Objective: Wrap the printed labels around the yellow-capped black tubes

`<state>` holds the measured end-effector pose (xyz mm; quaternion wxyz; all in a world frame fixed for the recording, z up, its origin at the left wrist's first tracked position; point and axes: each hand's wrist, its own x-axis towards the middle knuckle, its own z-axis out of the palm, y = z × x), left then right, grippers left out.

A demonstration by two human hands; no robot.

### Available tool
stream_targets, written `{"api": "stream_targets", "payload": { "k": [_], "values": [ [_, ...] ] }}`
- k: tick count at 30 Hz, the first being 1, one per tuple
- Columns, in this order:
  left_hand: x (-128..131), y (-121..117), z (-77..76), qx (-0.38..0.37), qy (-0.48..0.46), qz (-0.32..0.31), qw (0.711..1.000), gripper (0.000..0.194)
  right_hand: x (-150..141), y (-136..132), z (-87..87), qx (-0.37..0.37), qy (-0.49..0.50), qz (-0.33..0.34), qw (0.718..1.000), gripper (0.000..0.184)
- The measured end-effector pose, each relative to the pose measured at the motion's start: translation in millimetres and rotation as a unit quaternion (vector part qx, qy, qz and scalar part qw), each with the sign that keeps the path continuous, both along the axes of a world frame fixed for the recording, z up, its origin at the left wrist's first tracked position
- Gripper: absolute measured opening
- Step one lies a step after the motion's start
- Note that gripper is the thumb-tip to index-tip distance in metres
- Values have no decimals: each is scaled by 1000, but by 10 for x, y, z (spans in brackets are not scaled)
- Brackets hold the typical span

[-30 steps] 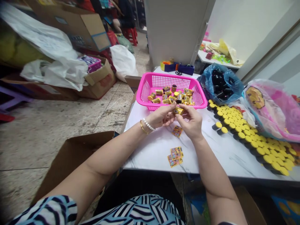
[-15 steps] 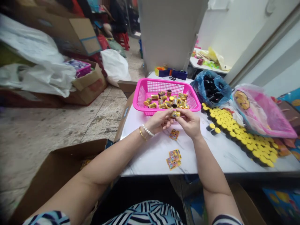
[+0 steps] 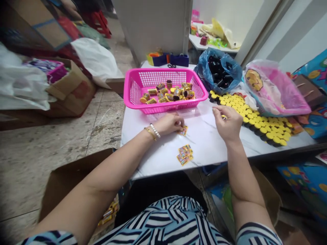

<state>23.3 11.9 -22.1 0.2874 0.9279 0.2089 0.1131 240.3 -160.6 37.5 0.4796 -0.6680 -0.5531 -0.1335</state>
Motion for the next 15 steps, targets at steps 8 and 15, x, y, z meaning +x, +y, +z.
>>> {"api": "stream_targets", "payload": {
  "k": [8,15],
  "values": [
    [47,-18,-114,15,-16,17,1000,24,-499,8,-168,-33,-33,121,992,16],
    [55,-42,-157,28,-20,46,998,23,-388,-172,-587,-99,37,112,988,18]
  ]
}}
